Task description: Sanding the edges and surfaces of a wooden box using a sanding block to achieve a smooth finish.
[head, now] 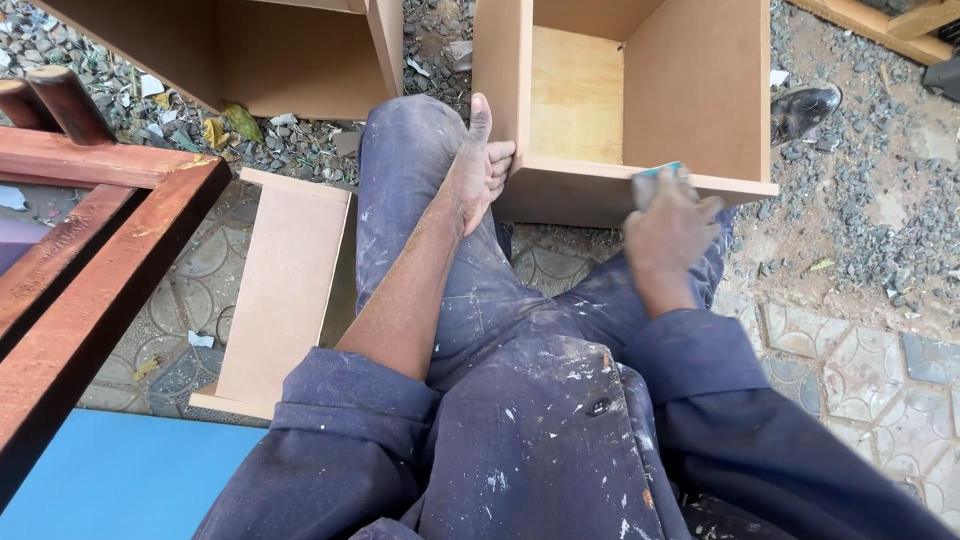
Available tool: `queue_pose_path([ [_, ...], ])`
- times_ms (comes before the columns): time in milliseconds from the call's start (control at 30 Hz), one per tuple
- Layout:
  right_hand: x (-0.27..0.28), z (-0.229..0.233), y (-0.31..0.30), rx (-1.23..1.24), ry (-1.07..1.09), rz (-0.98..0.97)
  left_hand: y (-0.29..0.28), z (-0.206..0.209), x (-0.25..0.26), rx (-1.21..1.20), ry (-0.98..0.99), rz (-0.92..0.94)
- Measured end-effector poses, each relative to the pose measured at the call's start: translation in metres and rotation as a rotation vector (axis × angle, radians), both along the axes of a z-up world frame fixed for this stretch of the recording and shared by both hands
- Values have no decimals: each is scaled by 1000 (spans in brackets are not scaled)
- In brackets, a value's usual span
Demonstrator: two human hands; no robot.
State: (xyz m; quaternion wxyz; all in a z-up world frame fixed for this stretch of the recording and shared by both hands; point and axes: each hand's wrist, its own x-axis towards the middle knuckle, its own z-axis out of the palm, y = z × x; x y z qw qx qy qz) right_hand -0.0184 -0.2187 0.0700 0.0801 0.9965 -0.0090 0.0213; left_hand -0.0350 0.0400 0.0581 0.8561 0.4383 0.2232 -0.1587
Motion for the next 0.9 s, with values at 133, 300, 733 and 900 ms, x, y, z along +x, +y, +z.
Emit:
queue_pose_path([
  [133, -27, 4, 85, -97, -84, 245, 2, -3, -3, -84, 15, -69],
  [300, -14, 25, 125, -74, 228, 498, 7, 4, -4, -122, 22, -23],
  [733, -4, 40, 154, -551, 255, 832, -6, -73, 13, 0, 121, 174],
  [900, 6, 41, 150, -432, 328, 832, -6, -53, 8, 8, 94, 123],
])
